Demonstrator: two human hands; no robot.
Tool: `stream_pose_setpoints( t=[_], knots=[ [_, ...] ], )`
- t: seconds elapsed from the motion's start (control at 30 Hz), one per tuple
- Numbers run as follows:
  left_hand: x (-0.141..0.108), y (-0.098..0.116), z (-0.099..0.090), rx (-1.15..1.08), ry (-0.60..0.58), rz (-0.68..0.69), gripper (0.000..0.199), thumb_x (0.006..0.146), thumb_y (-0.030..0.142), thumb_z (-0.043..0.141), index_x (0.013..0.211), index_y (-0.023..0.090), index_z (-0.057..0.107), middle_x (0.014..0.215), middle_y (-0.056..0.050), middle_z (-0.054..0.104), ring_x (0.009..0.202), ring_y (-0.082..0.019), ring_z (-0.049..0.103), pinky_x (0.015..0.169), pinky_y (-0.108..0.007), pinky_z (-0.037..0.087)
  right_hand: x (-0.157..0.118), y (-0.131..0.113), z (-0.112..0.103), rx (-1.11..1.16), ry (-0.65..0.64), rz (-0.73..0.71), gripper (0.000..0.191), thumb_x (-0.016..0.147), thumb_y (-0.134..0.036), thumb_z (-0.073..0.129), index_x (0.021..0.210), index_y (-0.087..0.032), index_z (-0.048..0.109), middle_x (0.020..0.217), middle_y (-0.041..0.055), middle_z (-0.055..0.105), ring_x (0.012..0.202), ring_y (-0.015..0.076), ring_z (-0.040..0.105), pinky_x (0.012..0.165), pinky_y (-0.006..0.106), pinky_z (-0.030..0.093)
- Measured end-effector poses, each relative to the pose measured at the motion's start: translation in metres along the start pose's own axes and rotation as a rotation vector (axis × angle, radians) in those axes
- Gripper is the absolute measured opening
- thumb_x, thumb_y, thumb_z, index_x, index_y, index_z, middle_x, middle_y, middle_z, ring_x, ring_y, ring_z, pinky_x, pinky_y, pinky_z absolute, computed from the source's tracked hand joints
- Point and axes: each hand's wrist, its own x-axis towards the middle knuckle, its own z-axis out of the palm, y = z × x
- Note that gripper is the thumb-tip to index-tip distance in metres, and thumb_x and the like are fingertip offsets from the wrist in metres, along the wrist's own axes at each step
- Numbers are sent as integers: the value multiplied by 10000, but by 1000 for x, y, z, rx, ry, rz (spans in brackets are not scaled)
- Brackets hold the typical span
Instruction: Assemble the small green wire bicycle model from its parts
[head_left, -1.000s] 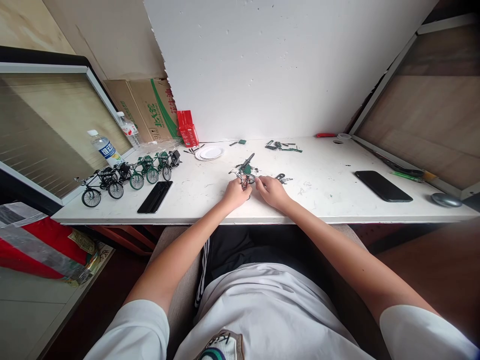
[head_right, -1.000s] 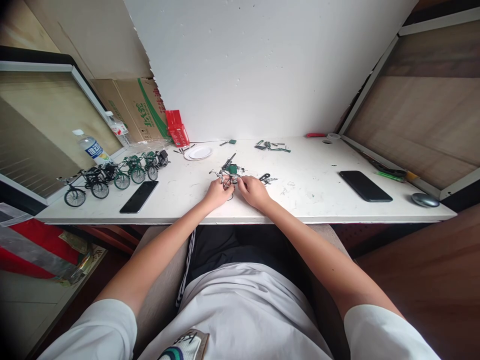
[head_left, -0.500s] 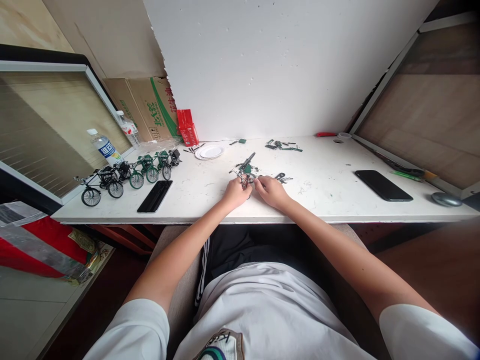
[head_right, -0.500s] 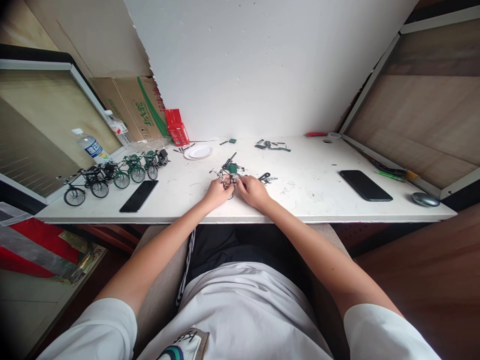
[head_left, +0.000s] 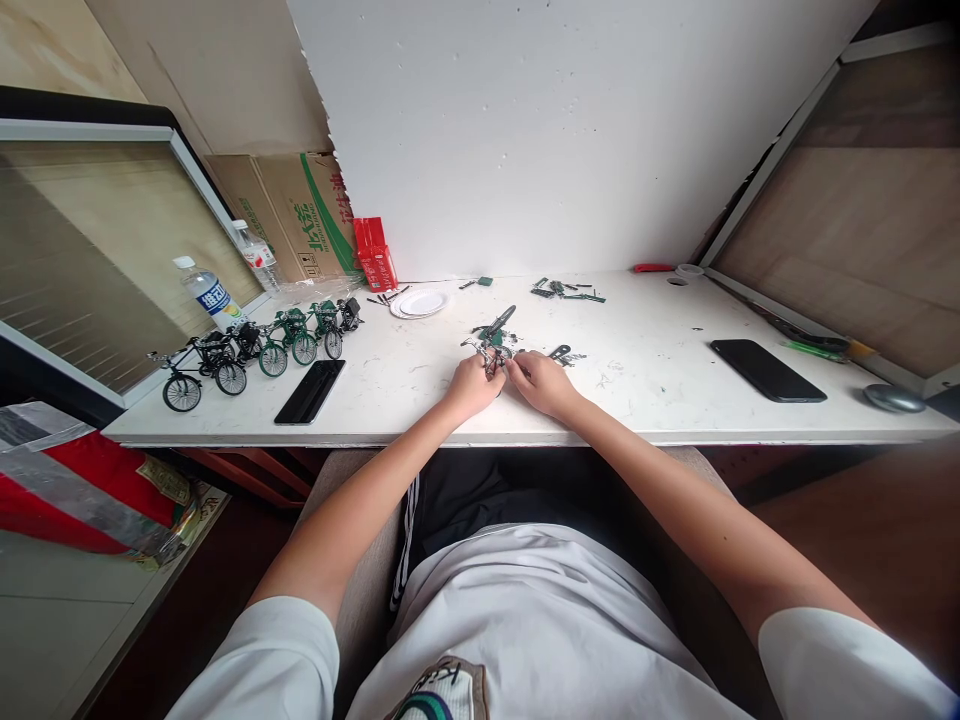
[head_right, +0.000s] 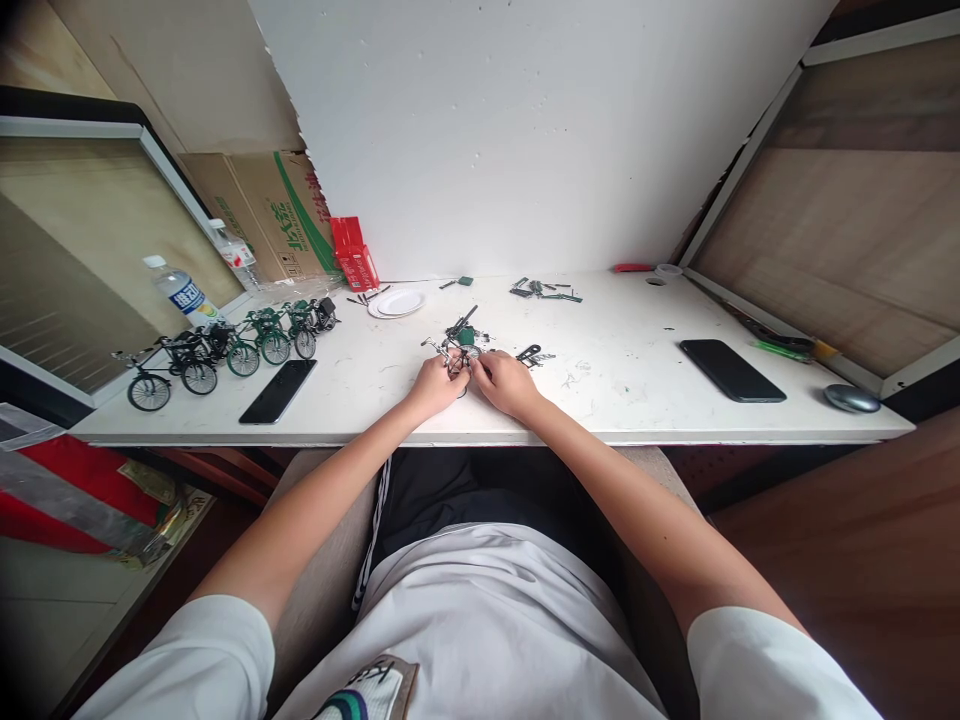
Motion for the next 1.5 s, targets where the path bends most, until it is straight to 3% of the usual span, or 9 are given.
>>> stream_pose_setpoints(
  t=[0.3, 0.87, 1.5],
  knots=[
    [-1, 5, -2, 30, -8, -2, 102, 960, 243, 659, 864, 211, 676, 730, -47, 690, 723, -220, 637, 766, -330, 507, 0, 0, 0, -7, -8, -3, 398, 1126, -402, 396, 798, -235, 548, 848, 105, 675, 848, 253, 602, 689, 353, 371],
    [0, 3, -1, 31, -8, 11, 98, 963, 245, 645, 874, 213, 672, 749, -49, 701, 719, -208, 627, 753, -321, 501, 0, 1, 1, -11, -8, -20, 392, 1133, -387, 410, 777, -242, 489, 835, 93, 658, 846, 245, 598, 694, 338, 365],
    [-2, 3, -2, 20, -8, 23, 88, 965, 252, 655, 893, 210, 681, 734, -38, 685, 713, -205, 621, 740, -312, 491, 1, 1, 2, -21, -19, -16, 378, 1121, -396, 432, 816, -227, 576, 879, 113, 691, 853, 253, 615, 691, 349, 382]
  ],
)
